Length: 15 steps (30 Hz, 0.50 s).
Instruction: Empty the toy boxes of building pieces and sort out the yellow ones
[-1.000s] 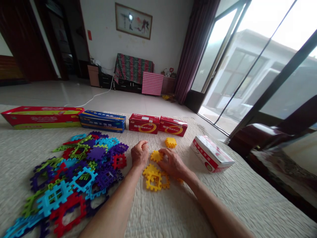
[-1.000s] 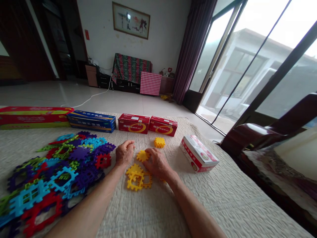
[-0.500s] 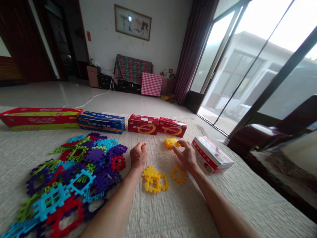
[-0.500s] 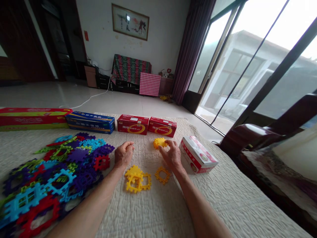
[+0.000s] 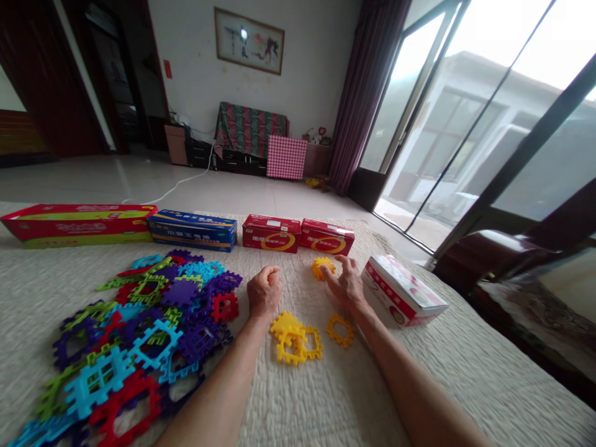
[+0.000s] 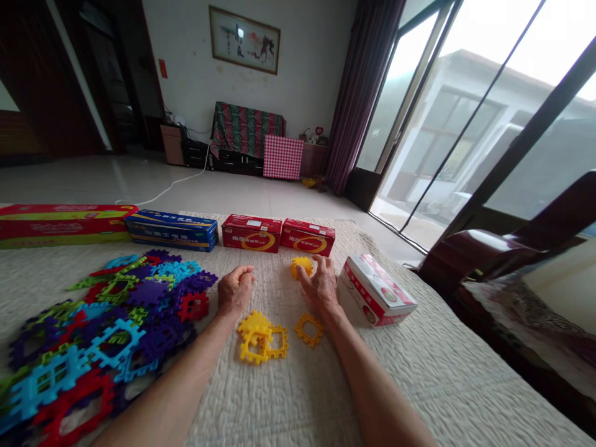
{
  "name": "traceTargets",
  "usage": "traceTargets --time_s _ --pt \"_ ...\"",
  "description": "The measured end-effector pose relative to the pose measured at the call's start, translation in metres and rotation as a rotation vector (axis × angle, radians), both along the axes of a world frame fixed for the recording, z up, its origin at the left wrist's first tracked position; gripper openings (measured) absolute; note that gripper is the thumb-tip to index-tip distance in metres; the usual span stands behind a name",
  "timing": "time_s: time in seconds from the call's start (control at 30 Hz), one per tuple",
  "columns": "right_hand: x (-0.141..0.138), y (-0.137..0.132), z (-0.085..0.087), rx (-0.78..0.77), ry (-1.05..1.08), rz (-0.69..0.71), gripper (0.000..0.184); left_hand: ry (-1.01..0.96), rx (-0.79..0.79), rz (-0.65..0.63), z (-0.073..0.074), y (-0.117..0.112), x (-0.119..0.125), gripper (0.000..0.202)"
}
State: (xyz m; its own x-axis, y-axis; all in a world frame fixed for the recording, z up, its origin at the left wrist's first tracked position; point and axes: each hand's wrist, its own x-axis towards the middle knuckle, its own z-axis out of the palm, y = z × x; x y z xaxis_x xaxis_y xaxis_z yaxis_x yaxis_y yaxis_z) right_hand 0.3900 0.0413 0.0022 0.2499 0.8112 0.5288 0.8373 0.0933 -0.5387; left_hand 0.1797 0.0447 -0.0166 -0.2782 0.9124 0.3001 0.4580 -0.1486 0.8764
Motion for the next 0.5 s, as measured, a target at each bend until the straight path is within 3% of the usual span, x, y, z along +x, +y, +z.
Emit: traceTargets --time_s 0.13,0.23,0.37,0.5 --pt "0.009 -0.021 0.006 0.027 0.030 0.066 0.041 0.012 -0.016 0.003 0.000 0.000 0.000 0.033" --pt "0.014 -0.046 0.011 -0.035 0.039 0.154 0.031 0.032 -0.034 -0.005 0.003 0.000 0.000 0.034" --pt "0.018 -0.085 0.020 -0.238 0.027 0.310 0.027 0.040 -0.052 -0.010 0.006 -0.003 -0.001 0.034" --pt "0.016 -0.113 0.026 -0.454 -0.072 0.452 0.037 0.042 -0.059 -0.016 0.007 -0.004 -0.001 0.034"
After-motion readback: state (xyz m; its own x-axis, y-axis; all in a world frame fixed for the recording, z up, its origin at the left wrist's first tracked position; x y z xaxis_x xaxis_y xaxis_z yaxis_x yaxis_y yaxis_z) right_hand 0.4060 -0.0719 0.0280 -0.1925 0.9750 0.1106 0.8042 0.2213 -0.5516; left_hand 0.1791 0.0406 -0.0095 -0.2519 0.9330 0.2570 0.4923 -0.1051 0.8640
